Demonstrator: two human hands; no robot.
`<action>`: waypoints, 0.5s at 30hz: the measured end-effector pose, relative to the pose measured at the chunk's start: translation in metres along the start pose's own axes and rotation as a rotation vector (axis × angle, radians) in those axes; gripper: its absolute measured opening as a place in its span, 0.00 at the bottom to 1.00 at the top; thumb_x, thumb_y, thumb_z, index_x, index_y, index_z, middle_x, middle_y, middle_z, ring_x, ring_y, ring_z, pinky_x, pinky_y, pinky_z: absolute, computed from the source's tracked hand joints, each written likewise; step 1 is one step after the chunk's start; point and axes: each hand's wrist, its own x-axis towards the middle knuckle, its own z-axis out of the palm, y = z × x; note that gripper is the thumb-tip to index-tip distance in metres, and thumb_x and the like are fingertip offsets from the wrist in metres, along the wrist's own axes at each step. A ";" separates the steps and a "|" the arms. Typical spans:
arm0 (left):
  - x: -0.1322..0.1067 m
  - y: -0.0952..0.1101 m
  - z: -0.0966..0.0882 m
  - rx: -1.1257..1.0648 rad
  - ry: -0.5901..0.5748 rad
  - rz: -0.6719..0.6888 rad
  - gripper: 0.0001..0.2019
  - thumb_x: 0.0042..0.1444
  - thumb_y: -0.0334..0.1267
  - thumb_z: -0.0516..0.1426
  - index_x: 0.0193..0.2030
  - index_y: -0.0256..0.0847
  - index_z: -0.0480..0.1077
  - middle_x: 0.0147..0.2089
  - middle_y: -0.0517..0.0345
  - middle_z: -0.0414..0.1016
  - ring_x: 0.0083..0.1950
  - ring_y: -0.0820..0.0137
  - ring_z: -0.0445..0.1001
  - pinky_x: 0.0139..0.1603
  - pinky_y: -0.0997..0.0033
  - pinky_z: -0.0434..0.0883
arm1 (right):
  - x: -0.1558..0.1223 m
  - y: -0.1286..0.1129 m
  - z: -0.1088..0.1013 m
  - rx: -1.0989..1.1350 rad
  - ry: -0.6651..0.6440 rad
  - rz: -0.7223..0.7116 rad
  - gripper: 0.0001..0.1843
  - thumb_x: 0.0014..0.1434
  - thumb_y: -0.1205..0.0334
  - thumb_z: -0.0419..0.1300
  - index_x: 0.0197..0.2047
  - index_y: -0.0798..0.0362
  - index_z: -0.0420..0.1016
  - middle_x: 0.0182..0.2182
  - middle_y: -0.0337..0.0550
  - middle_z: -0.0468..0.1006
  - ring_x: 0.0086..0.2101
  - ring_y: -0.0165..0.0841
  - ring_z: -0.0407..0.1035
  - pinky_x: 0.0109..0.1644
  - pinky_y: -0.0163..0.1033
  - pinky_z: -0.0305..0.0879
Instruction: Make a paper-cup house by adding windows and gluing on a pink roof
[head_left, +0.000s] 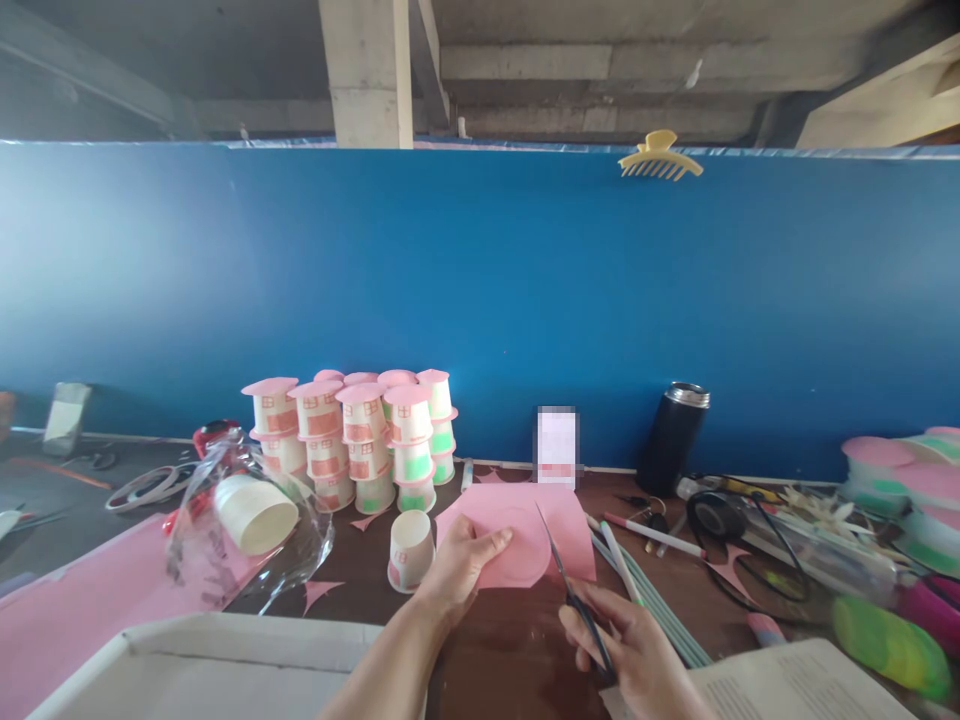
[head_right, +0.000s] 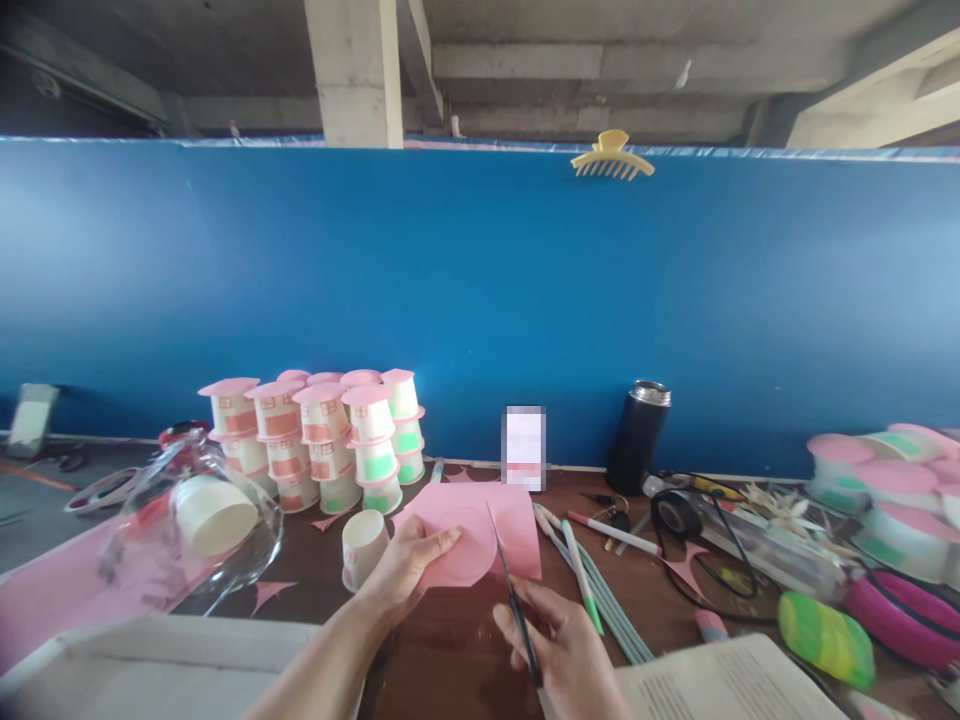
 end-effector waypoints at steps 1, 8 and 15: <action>0.000 -0.001 0.000 0.005 0.002 -0.003 0.19 0.37 0.46 0.72 0.28 0.34 0.73 0.24 0.58 0.74 0.27 0.70 0.72 0.30 0.70 0.67 | 0.000 0.000 0.000 0.001 0.002 0.004 0.23 0.52 0.40 0.64 0.30 0.55 0.74 0.21 0.34 0.63 0.22 0.29 0.60 0.27 0.36 0.51; 0.000 0.000 -0.001 0.017 -0.033 -0.026 0.21 0.37 0.46 0.72 0.32 0.33 0.75 0.26 0.56 0.76 0.30 0.66 0.74 0.33 0.68 0.69 | 0.001 0.002 -0.002 -0.013 0.008 0.013 0.25 0.52 0.38 0.63 0.32 0.55 0.75 0.20 0.34 0.63 0.22 0.29 0.60 0.28 0.37 0.52; 0.000 0.003 0.001 -0.011 -0.104 -0.014 0.21 0.41 0.45 0.71 0.38 0.33 0.76 0.31 0.51 0.79 0.34 0.63 0.77 0.37 0.66 0.71 | 0.000 -0.001 -0.002 0.024 0.002 0.013 0.26 0.51 0.37 0.63 0.29 0.54 0.72 0.22 0.34 0.63 0.22 0.29 0.60 0.28 0.37 0.50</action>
